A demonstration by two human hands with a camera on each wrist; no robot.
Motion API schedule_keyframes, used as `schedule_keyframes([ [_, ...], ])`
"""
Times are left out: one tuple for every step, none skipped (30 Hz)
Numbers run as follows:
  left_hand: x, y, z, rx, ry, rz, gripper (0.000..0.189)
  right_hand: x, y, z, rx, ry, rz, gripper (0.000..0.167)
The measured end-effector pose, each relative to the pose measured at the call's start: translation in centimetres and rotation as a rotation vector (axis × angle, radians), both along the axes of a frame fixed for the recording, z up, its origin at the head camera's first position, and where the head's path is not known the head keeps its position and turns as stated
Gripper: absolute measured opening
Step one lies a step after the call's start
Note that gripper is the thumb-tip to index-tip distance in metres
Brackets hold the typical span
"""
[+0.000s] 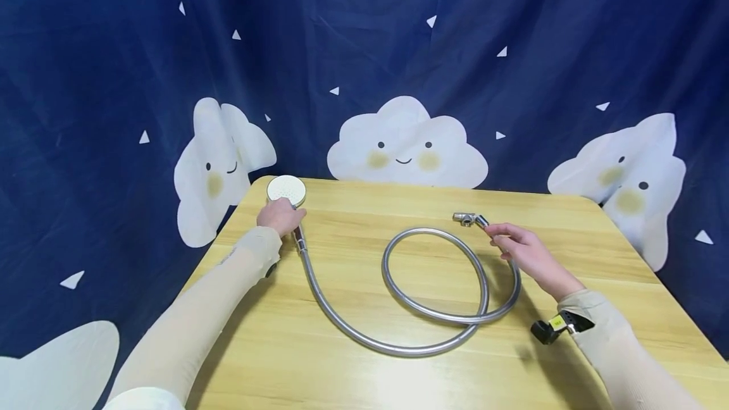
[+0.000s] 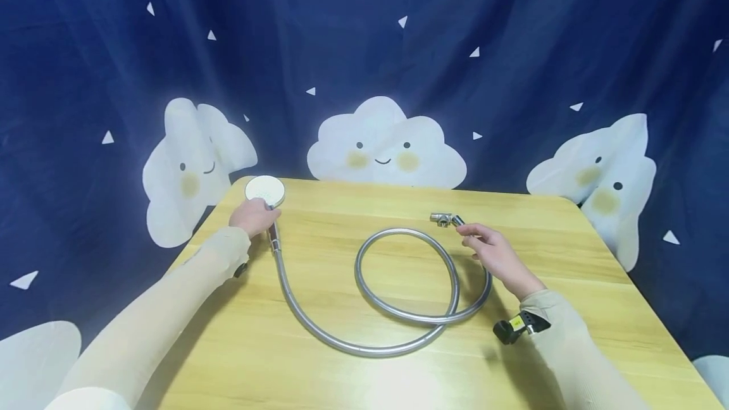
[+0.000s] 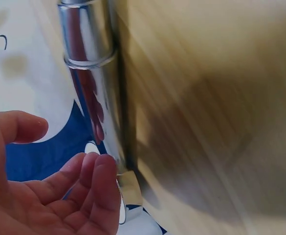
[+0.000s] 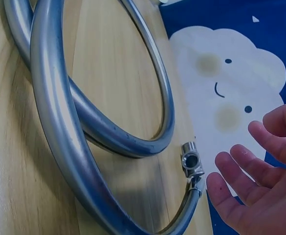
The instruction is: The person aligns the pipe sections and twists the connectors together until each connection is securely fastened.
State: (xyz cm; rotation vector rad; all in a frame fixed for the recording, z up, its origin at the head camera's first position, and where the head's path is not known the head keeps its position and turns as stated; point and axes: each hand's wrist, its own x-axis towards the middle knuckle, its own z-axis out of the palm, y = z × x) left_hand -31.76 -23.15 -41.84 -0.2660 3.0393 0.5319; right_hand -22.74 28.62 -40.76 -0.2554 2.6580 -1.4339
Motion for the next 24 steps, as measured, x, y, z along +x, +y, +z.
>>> schedule_keyframes([
  [0.1, 0.1, 0.1, 0.005, 0.008, -0.003, 0.039, 0.1, 0.1, 0.0, -0.004, -0.002, -0.003, 0.04],
  [0.2, 0.2, 0.2, 0.008, 0.019, -0.006, 0.038, 0.1, 0.1, -0.1, -0.009, -0.004, -0.006, 0.04],
  [0.3, 0.3, 0.2, 0.011, 0.03, -0.009, 0.037, 0.2, 0.2, -0.1, -0.015, -0.004, -0.009, 0.04],
  [0.3, 0.4, 0.3, 0.016, 0.039, -0.011, 0.037, 0.2, 0.2, -0.1, -0.021, -0.004, -0.011, 0.04],
  [0.3, 0.5, 0.3, 0.021, 0.046, -0.012, 0.036, 0.3, 0.3, -0.1, -0.024, -0.002, -0.015, 0.04],
  [0.3, 0.6, 0.4, 0.027, 0.051, -0.014, 0.036, 0.3, 0.4, -0.1, -0.026, 0.001, -0.019, 0.04],
  [0.3, 0.7, 0.4, 0.034, 0.061, -0.013, 0.035, 0.3, 0.5, -0.1, -0.026, 0.006, -0.023, 0.04],
  [0.2, 0.8, 0.5, 0.04, 0.071, -0.016, 0.033, 0.3, 0.6, -0.1, -0.026, 0.012, -0.026, 0.04],
  [0.1, 1.0, 0.5, 0.046, 0.078, -0.017, 0.033, 0.4, 0.7, -0.1, -0.027, 0.015, -0.031, 0.04],
  [0.0, 1.1, 0.5, 0.052, 0.088, -0.02, 0.032, 0.3, 0.8, -0.2, -0.028, 0.016, -0.037, 0.04],
  [-0.1, 1.2, 0.6, 0.055, 0.1, -0.024, 0.032, 0.3, 0.9, -0.2, -0.031, 0.018, -0.042, 0.041],
  [-0.2, 1.4, 0.6, 0.06, 0.118, -0.03, 0.03, 0.3, 1.0, -0.2, -0.033, 0.019, -0.045, 0.042],
  [-0.3, 1.7, 0.7, 0.063, 0.135, -0.036, 0.029, 0.4, 1.1, -0.3, -0.036, 0.019, -0.047, 0.043],
  [-0.4, 1.9, 0.7, 0.067, 0.152, -0.043, 0.029, 0.4, 1.3, -0.3, -0.04, 0.017, -0.049, 0.044],
  [-0.4, 2.3, 0.9, 0.077, 0.168, -0.05, 0.029, 0.4, 1.4, -0.4, -0.046, 0.013, -0.055, 0.045],
  [-0.4, 2.6, 1.0, 0.087, 0.185, -0.055, 0.029, 0.4, 1.6, -0.4, -0.048, 0.01, -0.059, 0.046],
  [-0.5, 3.1, 1.1, 0.097, 0.201, -0.06, 0.029, 0.5, 1.7, -0.5, -0.051, 0.008, -0.064, 0.046],
  [-0.5, 3.5, 1.3, 0.109, 0.216, -0.066, 0.029, 0.5, 1.9, -0.5, -0.051, 0.007, -0.074, 0.047],
  [-0.6, 4.0, 1.5, 0.122, 0.222, -0.068, 0.03, 0.5, 2.0, -0.6, -0.053, 0.008, -0.082, 0.047],
  [-0.7, 4.5, 1.6, 0.136, 0.23, -0.072, 0.03, 0.6, 2.2, -0.6, -0.054, 0.013, -0.091, 0.047],
  [-0.8, 5.0, 1.8, 0.148, 0.235, -0.074, 0.031, 0.6, 2.2, -0.7, -0.053, 0.017, -0.102, 0.046],
  [-0.9, 5.6, 2.0, 0.156, 0.241, -0.077, 0.031, 0.6, 2.3, -0.7, -0.05, 0.02, -0.114, 0.046],
  [-1.0, 6.1, 2.1, 0.165, 0.246, -0.084, 0.031, 0.6, 2.4, -0.8, -0.053, 0.024, -0.13, 0.046],
  [-1.1, 6.5, 2.1, 0.172, 0.252, -0.085, 0.031, 0.5, 2.4, -0.8, -0.053, 0.026, -0.148, 0.045],
])
